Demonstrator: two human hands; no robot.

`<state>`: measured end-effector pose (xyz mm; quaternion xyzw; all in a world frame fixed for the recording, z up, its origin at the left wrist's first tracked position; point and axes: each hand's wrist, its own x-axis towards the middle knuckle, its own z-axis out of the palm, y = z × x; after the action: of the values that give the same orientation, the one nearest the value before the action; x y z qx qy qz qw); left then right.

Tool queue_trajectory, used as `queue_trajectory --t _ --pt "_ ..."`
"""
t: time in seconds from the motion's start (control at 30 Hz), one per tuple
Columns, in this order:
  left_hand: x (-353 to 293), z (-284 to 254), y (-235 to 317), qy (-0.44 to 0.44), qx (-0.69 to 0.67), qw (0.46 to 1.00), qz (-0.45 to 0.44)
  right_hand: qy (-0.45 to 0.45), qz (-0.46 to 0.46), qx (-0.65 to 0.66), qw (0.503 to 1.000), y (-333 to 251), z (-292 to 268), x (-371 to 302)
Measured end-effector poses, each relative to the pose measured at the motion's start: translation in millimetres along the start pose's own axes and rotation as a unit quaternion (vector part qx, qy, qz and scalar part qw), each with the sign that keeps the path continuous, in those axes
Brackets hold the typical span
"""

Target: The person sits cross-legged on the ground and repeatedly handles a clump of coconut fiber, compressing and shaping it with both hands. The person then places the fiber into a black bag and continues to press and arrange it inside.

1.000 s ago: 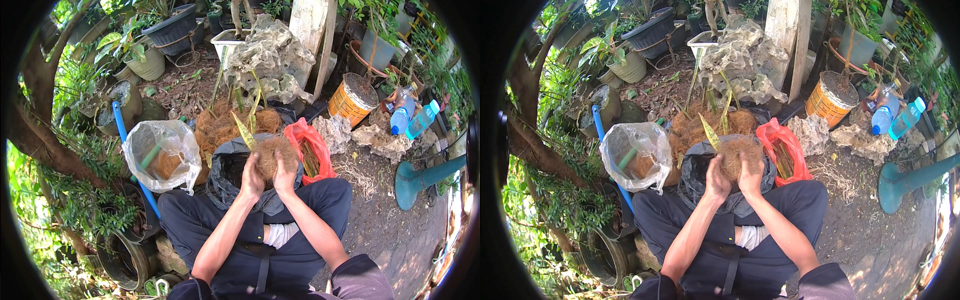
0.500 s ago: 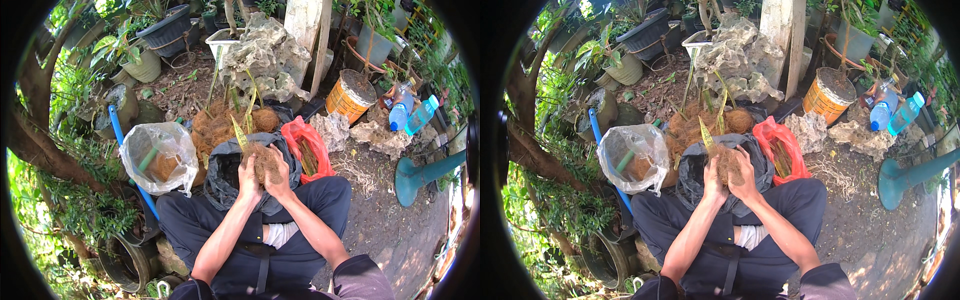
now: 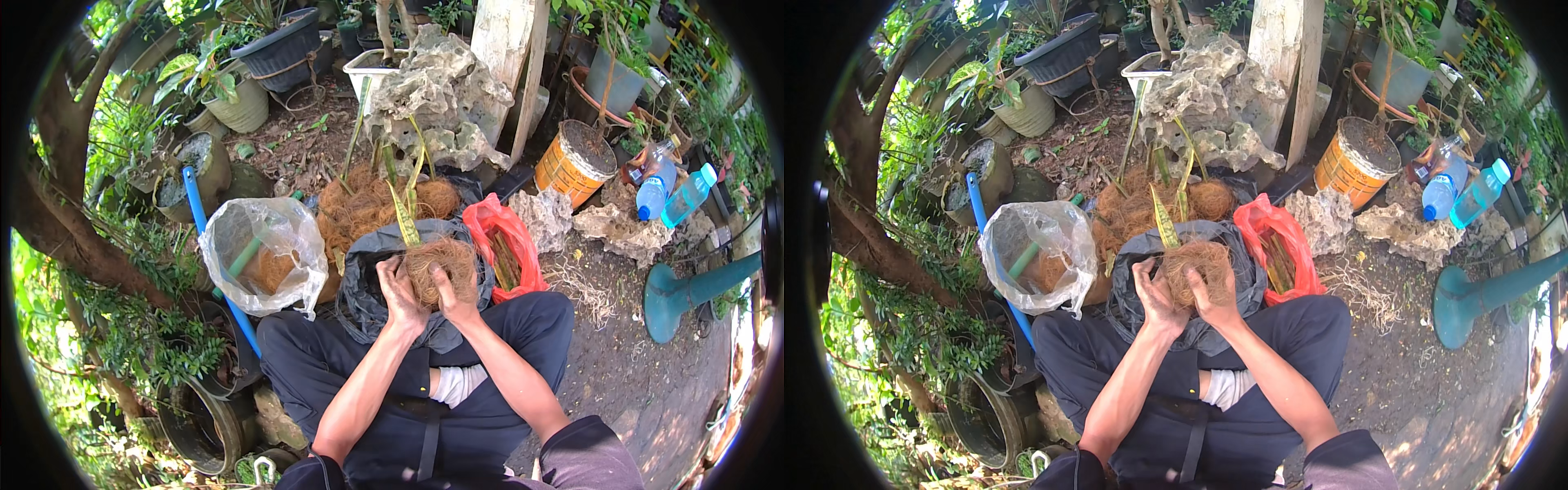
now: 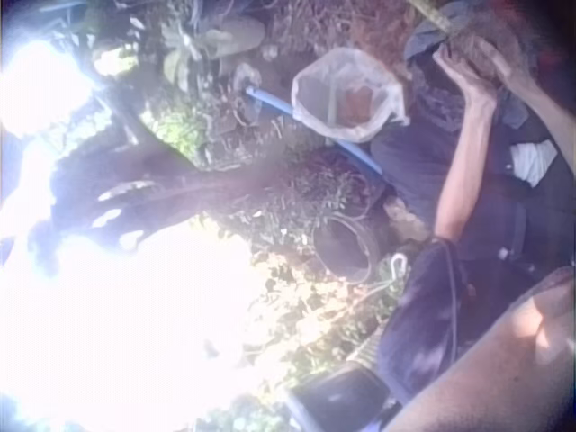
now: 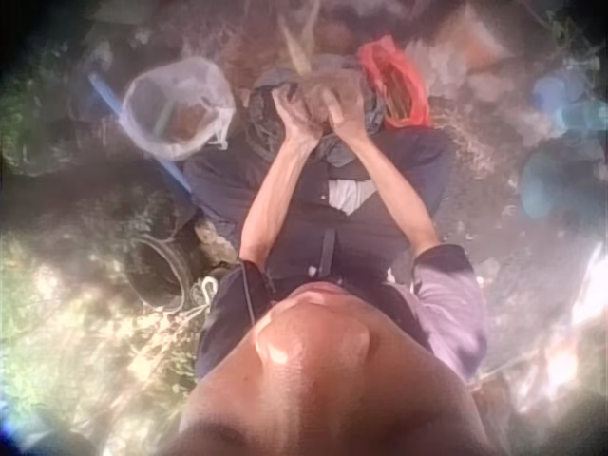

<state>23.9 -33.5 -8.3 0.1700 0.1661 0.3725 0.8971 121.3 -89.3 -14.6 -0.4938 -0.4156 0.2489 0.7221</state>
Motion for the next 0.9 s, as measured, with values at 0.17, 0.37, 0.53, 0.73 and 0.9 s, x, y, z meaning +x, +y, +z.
queue_trajectory --t 0.17,0.37,0.53,0.73,0.9 --pt "-2 28 -8 0.105 0.144 0.984 -0.007 0.048 0.051 0.065 0.995 2 -3 -2" --pt "1 22 -23 0.127 0.18 0.973 0.062 0.059 0.038 0.048 0.996 1 -1 0" --pt "6 18 -17 0.122 0.249 0.957 0.08 0.019 -0.009 -0.056 0.998 9 -2 2" --pt "3 22 -11 0.106 0.258 0.955 0.1 -0.065 -0.223 -0.257 0.938 4 -9 9" --pt "1 25 -3 0.136 0.193 0.972 0.004 -0.046 -0.127 -0.17 0.976 -7 0 7"
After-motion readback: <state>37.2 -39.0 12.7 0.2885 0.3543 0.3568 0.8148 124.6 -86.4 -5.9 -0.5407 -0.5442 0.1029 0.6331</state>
